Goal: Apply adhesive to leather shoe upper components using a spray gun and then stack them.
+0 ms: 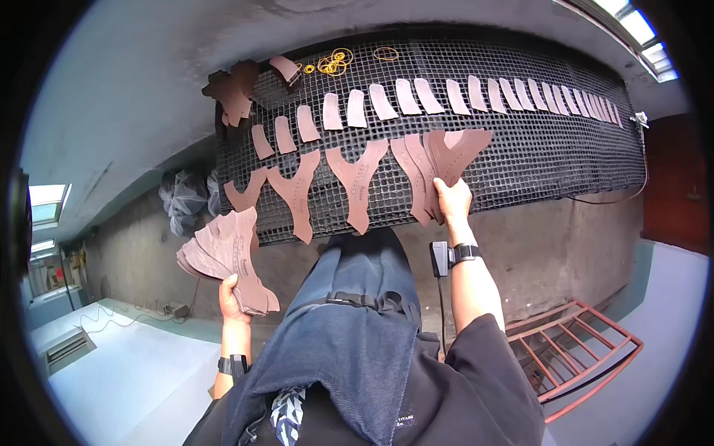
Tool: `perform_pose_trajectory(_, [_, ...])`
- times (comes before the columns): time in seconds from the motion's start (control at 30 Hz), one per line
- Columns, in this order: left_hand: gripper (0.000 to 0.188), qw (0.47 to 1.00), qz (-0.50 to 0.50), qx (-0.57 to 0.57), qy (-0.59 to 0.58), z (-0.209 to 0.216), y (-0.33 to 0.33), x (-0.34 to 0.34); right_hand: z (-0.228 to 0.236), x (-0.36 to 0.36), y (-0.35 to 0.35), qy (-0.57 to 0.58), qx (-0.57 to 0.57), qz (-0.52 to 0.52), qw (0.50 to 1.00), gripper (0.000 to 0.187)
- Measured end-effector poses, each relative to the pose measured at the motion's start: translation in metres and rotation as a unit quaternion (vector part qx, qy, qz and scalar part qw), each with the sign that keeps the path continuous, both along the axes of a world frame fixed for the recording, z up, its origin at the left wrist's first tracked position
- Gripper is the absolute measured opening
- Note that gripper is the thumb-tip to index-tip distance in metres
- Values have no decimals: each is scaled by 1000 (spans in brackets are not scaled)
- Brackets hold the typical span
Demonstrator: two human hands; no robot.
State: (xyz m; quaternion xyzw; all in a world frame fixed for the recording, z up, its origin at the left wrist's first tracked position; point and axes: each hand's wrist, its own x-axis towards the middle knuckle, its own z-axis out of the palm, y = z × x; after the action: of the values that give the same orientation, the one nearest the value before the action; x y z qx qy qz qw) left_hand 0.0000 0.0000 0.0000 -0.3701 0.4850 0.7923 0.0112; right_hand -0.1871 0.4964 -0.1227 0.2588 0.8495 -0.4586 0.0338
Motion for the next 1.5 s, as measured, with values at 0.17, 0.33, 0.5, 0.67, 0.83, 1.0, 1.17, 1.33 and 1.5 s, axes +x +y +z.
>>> perform_pose_trajectory(0.17, [42,998,51,46,4,-6,31,-8,5,-3,34,135,-31,-75,988,51])
perform_pose_trajectory(0.33, [46,1000,13,-3,3,2,29,-4,23,-9,76,135,57,-117,982,53])
perform_pose_trajectory(0.5, [46,1000,-5,4,-1,4,39,-11,12,-14,114,3,171,-92,981,48])
perform_pose_trajectory(0.67, [42,1000,18,6,4,9,42,-13,19,-15,127,78,78,-139,984,50])
perform_pose_trajectory(0.83, [45,1000,-6,-8,3,14,39,-19,39,-27,185,75,172,-190,964,67])
perform_pose_trajectory(1.0, [42,1000,-7,-12,1,18,42,-26,18,-35,227,-20,241,-192,951,46])
perform_pose_trajectory(1.17, [42,1000,-12,-8,1,21,43,-31,22,-35,237,-51,234,-210,948,46])
perform_pose_trajectory(1.33, [42,1000,7,-6,-4,29,49,-35,29,-36,264,182,164,-227,943,54])
perform_pose_trajectory(1.5, [42,1000,-8,-11,-12,32,45,-35,18,-51,341,88,291,-225,926,53])
